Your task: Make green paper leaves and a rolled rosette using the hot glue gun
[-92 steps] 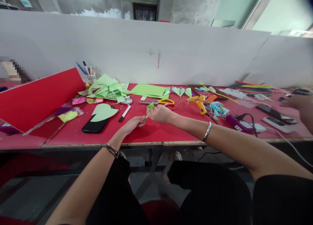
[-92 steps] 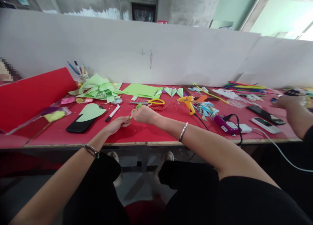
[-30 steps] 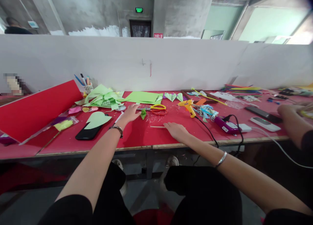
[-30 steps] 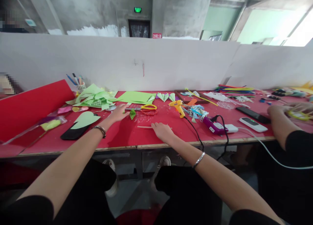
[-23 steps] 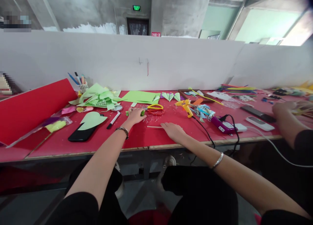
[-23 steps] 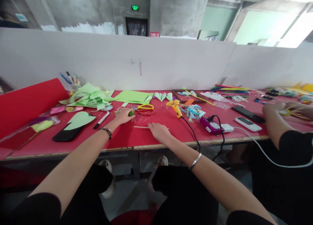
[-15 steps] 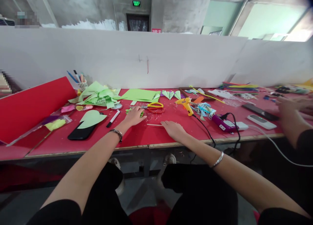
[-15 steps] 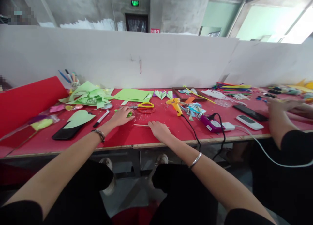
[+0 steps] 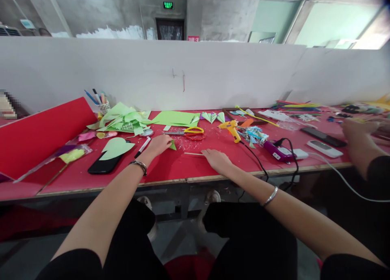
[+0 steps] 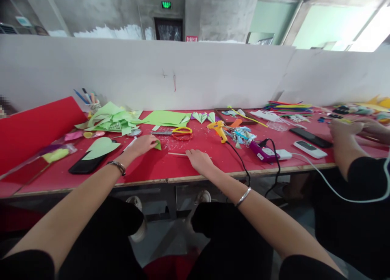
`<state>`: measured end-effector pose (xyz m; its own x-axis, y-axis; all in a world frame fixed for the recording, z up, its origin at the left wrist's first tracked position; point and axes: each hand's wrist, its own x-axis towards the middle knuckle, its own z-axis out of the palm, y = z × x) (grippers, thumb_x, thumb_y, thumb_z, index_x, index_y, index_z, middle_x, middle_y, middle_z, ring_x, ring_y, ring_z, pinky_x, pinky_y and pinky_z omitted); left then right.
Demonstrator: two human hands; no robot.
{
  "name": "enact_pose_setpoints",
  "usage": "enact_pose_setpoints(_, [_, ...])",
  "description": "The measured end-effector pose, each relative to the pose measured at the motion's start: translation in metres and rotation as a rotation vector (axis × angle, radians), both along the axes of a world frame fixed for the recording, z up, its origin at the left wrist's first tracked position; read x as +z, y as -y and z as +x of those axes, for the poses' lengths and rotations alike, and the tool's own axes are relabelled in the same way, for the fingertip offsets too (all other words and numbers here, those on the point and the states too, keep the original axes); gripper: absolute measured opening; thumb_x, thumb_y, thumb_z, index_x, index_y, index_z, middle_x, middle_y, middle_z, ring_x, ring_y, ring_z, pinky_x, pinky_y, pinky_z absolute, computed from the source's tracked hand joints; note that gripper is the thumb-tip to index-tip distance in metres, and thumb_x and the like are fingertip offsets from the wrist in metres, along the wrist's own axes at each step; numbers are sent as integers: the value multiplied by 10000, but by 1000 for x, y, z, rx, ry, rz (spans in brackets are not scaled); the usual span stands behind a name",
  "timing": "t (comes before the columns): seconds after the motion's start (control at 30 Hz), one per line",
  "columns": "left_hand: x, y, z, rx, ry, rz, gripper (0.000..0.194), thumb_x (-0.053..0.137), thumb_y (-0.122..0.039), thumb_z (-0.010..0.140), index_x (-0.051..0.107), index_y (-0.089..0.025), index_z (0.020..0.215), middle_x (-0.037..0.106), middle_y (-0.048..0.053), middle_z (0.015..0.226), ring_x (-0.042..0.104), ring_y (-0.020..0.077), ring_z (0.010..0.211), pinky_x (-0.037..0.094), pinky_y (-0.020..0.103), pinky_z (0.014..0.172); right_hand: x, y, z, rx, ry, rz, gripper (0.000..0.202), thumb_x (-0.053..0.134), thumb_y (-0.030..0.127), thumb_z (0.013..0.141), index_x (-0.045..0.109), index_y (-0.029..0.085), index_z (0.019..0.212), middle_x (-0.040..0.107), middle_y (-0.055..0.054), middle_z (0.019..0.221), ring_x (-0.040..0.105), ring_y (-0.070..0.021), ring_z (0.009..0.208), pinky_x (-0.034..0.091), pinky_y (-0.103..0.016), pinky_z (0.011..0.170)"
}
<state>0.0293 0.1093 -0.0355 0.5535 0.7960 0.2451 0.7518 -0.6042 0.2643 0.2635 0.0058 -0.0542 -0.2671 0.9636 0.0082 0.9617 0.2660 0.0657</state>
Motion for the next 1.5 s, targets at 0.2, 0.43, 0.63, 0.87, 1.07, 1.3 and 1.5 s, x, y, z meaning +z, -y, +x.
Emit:
enact_pose_setpoints(0.2, [-4,45,12,-136,-119,122,270,415,-314,848,634,-164,900,601,75,927,527,185,877,385,264,712,-4,-2,4,7,-68,-11,371,259,143,875,417,158,1210,536,-131,1125,515,-224,999,412,-305,752])
enact_pose_setpoints(0.43, [-12,95,1,-291,-233,126,398,340,-462,853,597,-204,1014,585,55,958,545,156,831,398,234,678,5,-8,11,124,-215,-25,318,284,225,899,507,108,1093,570,-126,1055,515,-172,976,362,-262,815])
enact_pose_setpoints(0.63, [-14,97,3,-148,-40,-45,276,406,-341,854,614,-165,815,585,47,861,553,145,807,416,233,714,8,-8,-22,219,-289,2,355,246,257,918,578,136,881,592,-68,879,521,-127,848,357,-224,765])
enact_pose_setpoints(0.87, [-18,89,7,-77,-44,-82,259,540,-304,770,544,-131,963,573,103,965,522,212,898,409,312,775,-7,-10,-39,146,-282,47,294,319,247,886,529,127,1053,518,-112,1033,486,-172,942,348,-280,808])
enact_pose_setpoints(1.07, [-12,80,9,-110,-66,-144,188,532,-309,753,579,-149,841,617,45,772,547,163,683,394,245,607,-12,-17,-26,72,-229,95,360,302,255,873,441,186,1197,459,-118,1101,437,-234,982,365,-348,787])
enact_pose_setpoints(1.3, [1,58,-13,-24,-21,-46,229,471,-366,756,546,-152,785,588,69,819,524,188,747,375,271,651,-14,-16,-27,65,-198,106,369,282,276,873,441,202,1197,459,-107,1090,434,-229,949,374,-345,769])
enact_pose_setpoints(1.5, [17,43,-32,-8,-18,-377,316,394,-458,761,468,-175,641,591,23,644,545,164,623,387,250,586,-14,-15,-27,61,-199,109,370,283,275,873,433,205,1204,452,-106,1103,425,-225,964,367,-337,772])
